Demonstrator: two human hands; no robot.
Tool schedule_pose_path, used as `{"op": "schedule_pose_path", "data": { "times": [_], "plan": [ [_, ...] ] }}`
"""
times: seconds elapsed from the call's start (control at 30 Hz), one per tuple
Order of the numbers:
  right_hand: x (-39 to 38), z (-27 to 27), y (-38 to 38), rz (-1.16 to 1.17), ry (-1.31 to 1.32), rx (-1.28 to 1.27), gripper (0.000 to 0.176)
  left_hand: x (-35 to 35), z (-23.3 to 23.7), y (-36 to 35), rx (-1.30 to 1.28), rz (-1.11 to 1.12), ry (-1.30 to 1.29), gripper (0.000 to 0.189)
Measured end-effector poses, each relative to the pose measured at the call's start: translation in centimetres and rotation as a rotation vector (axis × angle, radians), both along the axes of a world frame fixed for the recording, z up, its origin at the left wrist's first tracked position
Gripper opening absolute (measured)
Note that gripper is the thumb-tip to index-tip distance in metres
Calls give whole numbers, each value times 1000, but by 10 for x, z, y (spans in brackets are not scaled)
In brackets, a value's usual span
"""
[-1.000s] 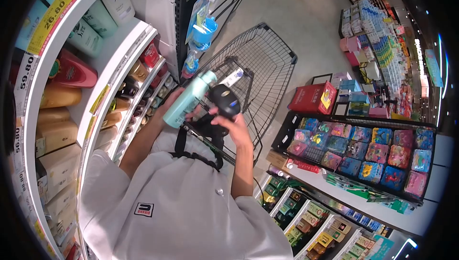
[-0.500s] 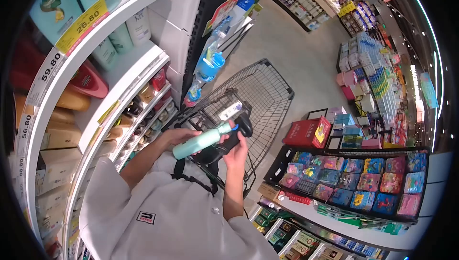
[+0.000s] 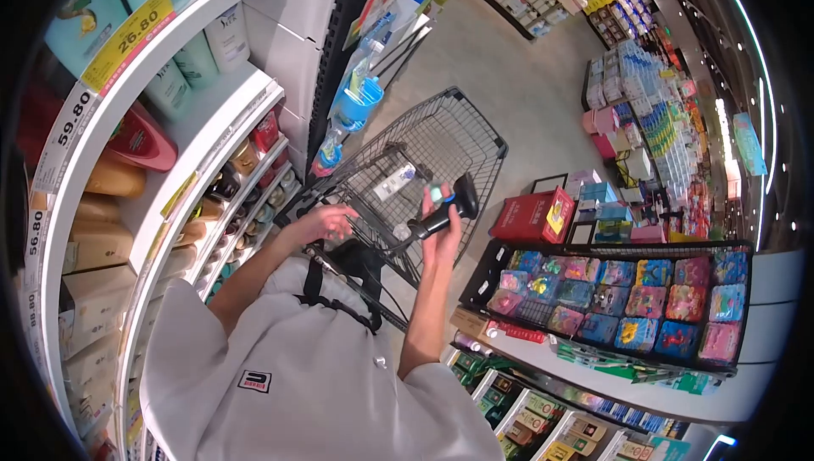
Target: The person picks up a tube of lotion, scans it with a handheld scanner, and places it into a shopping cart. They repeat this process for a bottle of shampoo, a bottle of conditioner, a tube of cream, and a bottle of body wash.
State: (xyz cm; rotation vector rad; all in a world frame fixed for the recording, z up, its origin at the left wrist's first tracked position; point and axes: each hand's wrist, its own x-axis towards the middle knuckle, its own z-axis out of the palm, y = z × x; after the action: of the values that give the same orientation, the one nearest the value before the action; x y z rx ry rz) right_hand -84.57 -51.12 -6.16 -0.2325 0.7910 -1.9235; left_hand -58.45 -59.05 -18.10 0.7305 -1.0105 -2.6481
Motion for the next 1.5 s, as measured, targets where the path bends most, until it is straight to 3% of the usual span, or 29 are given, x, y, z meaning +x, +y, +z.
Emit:
{"op": "schedule_pose_path", "data": {
  "times": [0.03, 0.17, 0.27, 0.33, 0.4, 0.47, 0.57, 0.67, 0.8, 0.87, 1.03, 1.13, 1.2, 1.27, 1.4, 1.5],
  "plan": [
    [-8, -28, -2, -21, -28, 27, 53, 1, 37, 1, -70, 49, -144, 24],
    [-35, -115, 10, -73, -183, 193, 44, 20, 66, 1, -629, 614, -61, 16],
    [-50, -150, 29, -128, -293, 235, 33, 64, 151, -6, -1327, 1242, -448, 16],
    [-51, -166, 43, -173, -402, 303, 30, 109, 159, -10, -1590, 1484, -568, 26],
    [-50, -186, 54, -165, -440, 351, 28, 147, 182, -16, -1669, 1807, -845, 24],
    [-48, -200, 60, -169, -430, 394, 31, 166, 206, -22, -1522, 2137, -1029, 41],
    [-64, -246, 67, -174, -564, 429, 32, 186, 224, -36, -1453, 2141, -963, 53],
    [-57, -232, 58, -259, -514, 593, 30, 192, 227, -50, -1147, 2018, -681, 52],
    [-60, -246, 57, -210, -495, 634, 31, 187, 243, -59, -1280, 1969, -690, 60],
    [-56, -243, 56, -214, -508, 643, 30, 193, 236, -63, -1293, 1952, -797, 65],
    [-57, -243, 57, -197, -478, 675, 28, 202, 238, -58, -1512, 1824, -1397, 74],
    [-55, -243, 56, -211, -493, 666, 26, 196, 227, -55, -1518, 1815, -1281, 75],
    [-58, -248, 59, -225, -509, 662, 24, 186, 209, -38, -1357, 1670, -1196, 72],
    [-66, -261, 61, -241, -523, 663, 22, 176, 211, -24, -1976, 1460, -1131, 64],
    [-69, -266, 65, -299, -578, 619, 19, 157, 210, -5, -2233, 1060, -1042, 53],
    [-70, -265, 67, -332, -568, 643, 18, 154, 211, -12, -2159, 1134, -894, 61]
  ]
}}
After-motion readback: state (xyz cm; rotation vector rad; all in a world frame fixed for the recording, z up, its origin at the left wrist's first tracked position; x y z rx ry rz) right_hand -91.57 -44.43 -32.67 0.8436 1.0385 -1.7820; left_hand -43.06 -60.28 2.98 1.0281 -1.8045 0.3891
